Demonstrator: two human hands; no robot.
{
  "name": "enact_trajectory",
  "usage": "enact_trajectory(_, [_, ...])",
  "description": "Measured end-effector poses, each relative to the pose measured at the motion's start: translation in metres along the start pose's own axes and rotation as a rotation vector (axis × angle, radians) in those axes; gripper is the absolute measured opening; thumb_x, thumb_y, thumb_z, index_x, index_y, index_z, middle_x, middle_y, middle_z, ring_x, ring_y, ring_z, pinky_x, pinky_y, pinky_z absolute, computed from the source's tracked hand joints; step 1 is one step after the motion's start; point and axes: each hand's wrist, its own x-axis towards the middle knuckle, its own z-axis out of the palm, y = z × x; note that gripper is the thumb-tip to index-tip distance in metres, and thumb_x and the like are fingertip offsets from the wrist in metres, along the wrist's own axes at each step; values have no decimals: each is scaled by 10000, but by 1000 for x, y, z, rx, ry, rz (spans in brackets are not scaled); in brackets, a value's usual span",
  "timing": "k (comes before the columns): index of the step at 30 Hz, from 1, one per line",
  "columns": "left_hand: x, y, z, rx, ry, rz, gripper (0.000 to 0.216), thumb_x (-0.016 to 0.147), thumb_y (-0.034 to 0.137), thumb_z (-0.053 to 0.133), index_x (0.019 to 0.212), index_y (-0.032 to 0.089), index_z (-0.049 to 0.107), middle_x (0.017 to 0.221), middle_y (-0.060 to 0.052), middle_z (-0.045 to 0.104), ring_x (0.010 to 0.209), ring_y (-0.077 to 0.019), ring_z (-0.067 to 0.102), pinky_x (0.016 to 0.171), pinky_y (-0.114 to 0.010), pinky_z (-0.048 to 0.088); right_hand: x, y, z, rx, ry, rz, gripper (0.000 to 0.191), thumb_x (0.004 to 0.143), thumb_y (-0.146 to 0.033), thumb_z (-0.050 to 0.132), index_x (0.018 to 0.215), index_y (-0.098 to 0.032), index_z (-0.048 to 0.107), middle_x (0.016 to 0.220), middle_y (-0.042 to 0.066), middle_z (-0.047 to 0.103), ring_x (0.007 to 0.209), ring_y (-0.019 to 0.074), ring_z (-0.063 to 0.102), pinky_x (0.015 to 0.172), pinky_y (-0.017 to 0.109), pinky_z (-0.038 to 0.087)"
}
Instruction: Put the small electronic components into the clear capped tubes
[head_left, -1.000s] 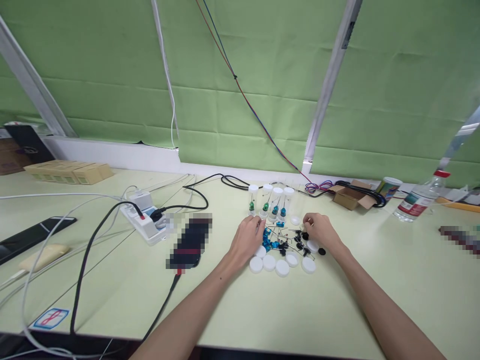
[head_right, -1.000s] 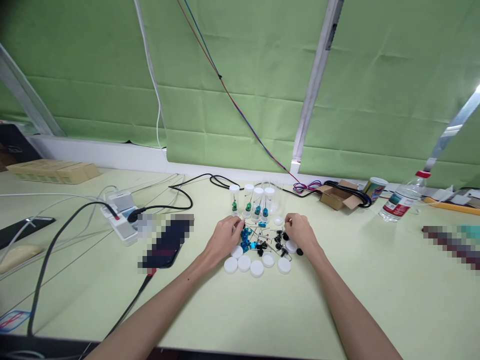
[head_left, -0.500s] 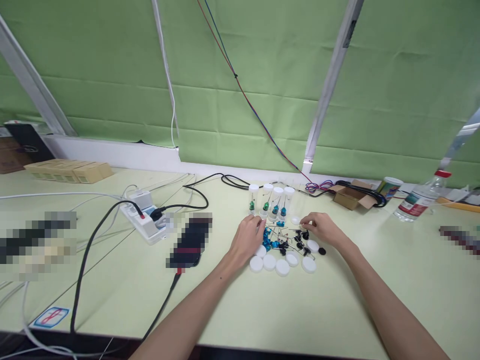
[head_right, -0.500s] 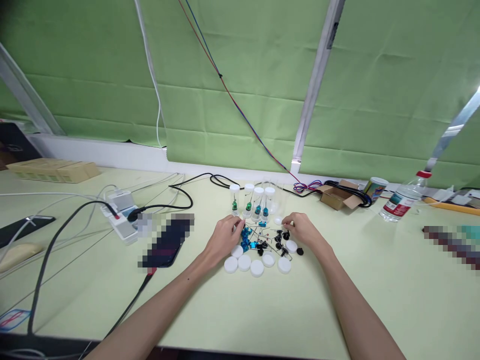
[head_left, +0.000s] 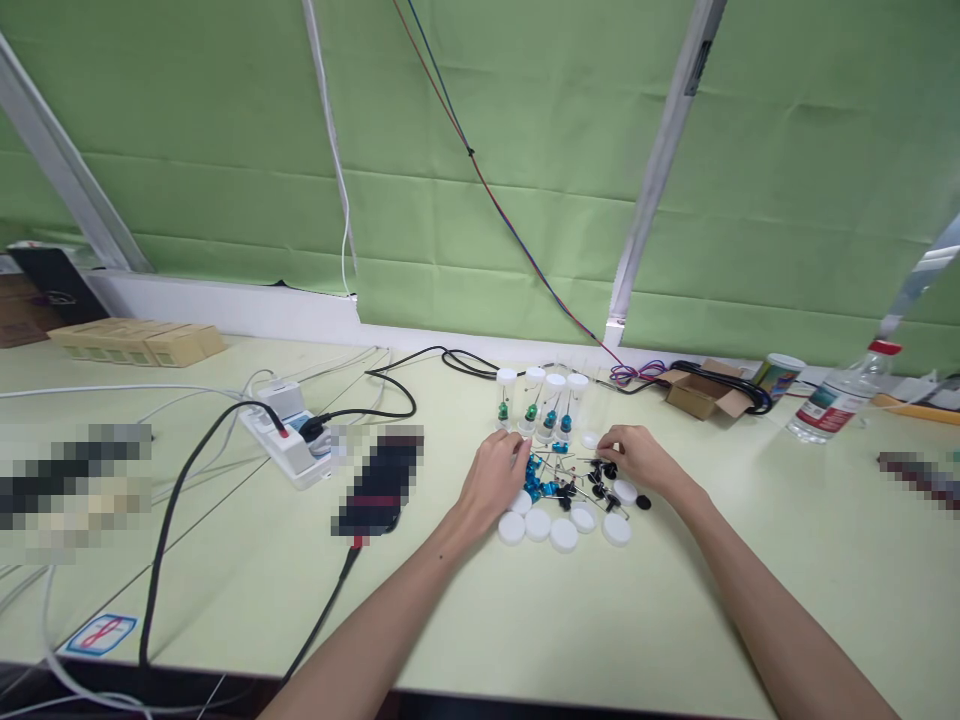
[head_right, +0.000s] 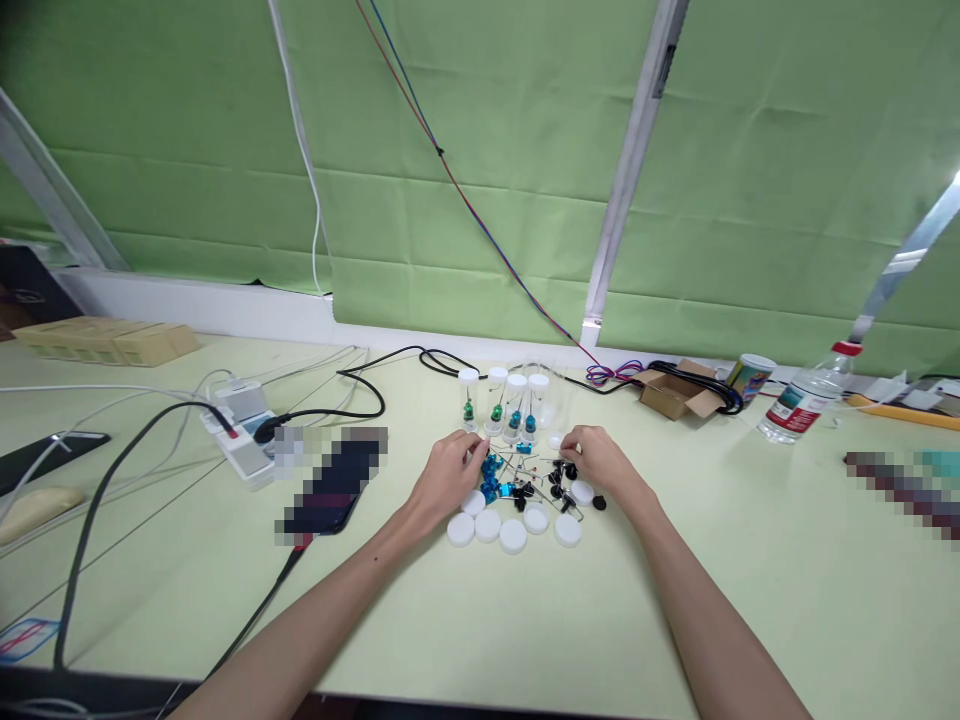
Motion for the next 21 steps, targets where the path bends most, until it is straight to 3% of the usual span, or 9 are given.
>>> enact_trajectory(21, [0, -1, 0, -2, -12, -1, 329, 971, 262, 403, 734, 190, 619, 737, -48, 610, 676, -184, 569, 640, -294, 415, 2, 0, 7, -17, -29, -5, 128, 832, -186, 597, 790, -203, 717, 862, 44, 717, 758, 188, 615, 673, 256, 411])
